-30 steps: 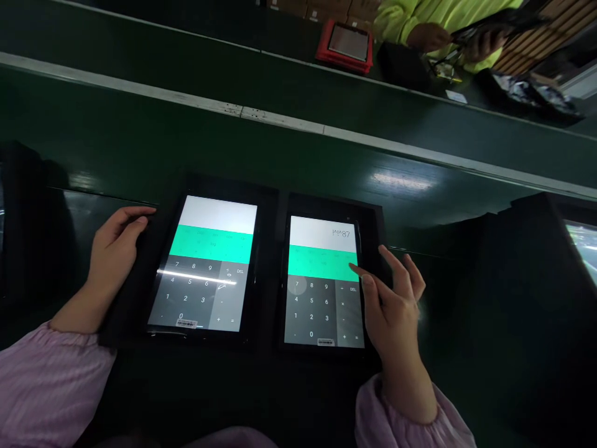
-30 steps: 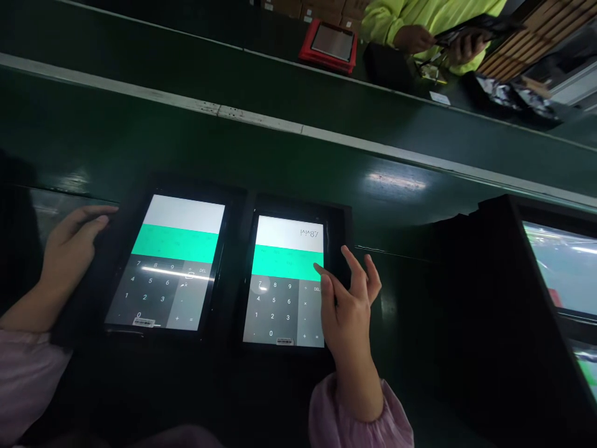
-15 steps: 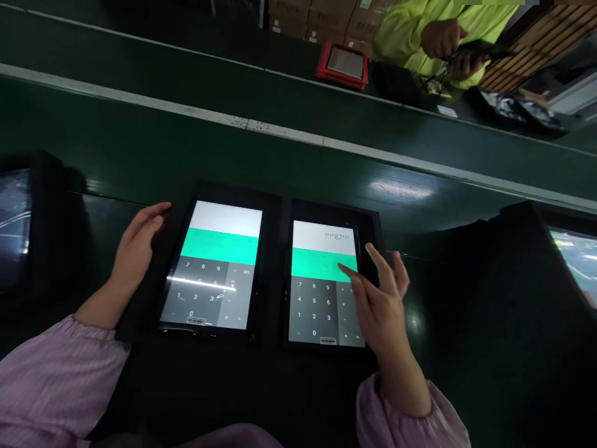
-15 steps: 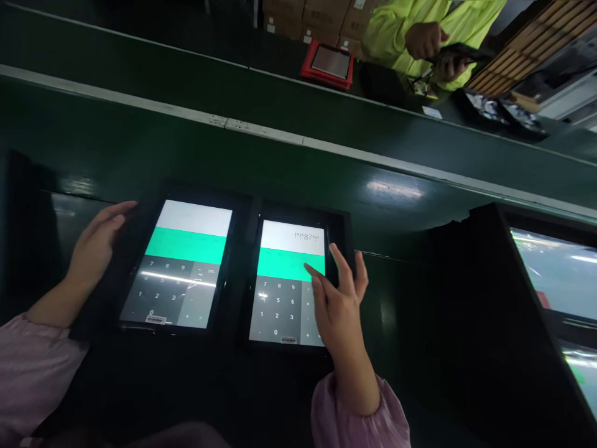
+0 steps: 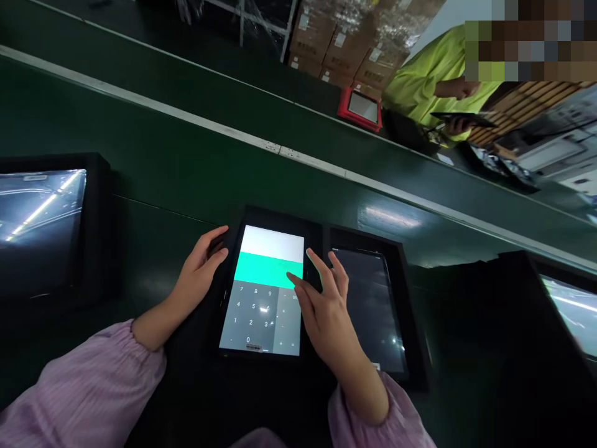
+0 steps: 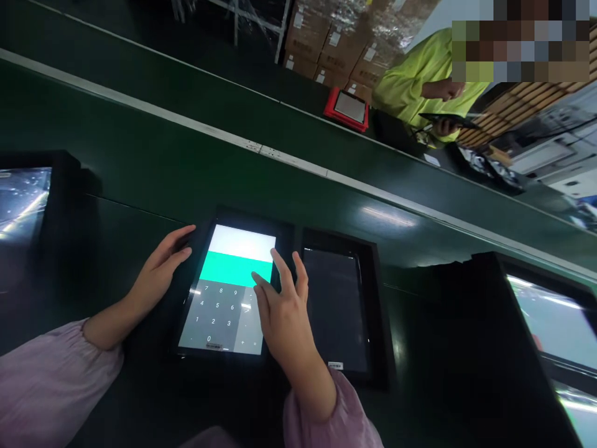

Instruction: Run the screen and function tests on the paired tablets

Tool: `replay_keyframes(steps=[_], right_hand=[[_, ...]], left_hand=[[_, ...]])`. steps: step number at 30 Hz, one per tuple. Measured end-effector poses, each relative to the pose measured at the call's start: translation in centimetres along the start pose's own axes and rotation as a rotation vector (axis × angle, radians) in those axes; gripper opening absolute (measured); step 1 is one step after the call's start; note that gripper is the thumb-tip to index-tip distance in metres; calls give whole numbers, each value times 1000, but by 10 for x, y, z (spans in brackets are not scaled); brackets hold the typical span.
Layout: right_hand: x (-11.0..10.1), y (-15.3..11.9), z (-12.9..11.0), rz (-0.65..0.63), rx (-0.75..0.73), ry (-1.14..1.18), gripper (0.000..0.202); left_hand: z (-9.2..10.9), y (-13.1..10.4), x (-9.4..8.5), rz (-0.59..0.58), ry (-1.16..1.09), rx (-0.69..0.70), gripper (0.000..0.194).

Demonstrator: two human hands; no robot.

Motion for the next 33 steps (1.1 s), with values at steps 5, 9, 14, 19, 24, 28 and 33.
replay_keyframes(steps=[5, 9, 14, 19, 24, 28, 33], right_hand=[[13, -2, 11, 22, 39, -45, 34], [9, -7, 21, 97, 132, -10, 34], [14, -4, 8, 62, 29, 28, 32], [7, -7, 15, 121, 90, 18, 32], [7, -6, -25, 51, -163, 101, 32], [8, -4, -34, 18, -189, 109, 32], [-4, -8, 13, 219, 96, 129, 32]], left_hand=[[-4, -3, 4, -73, 31, -8, 58], [-6, -8, 7, -120, 141, -10, 62], [-12, -13, 9, -169, 213, -17, 73], [-16, -19, 12, -218, 231, -66, 84], [-18, -19, 16, -268, 287, -18, 102], [-20, -18, 18, -305, 342, 38, 109], [-22, -22, 19, -335, 390, -15, 109]])
Point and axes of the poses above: each hand's wrist, its own y-axis towards the middle knuckle, its own x-axis out of the palm, z = x × y, the point moved 9 cm from there along y, towards the middle knuckle, and after that the axes turned 15 degrees about -y, right-handed, at the moved point
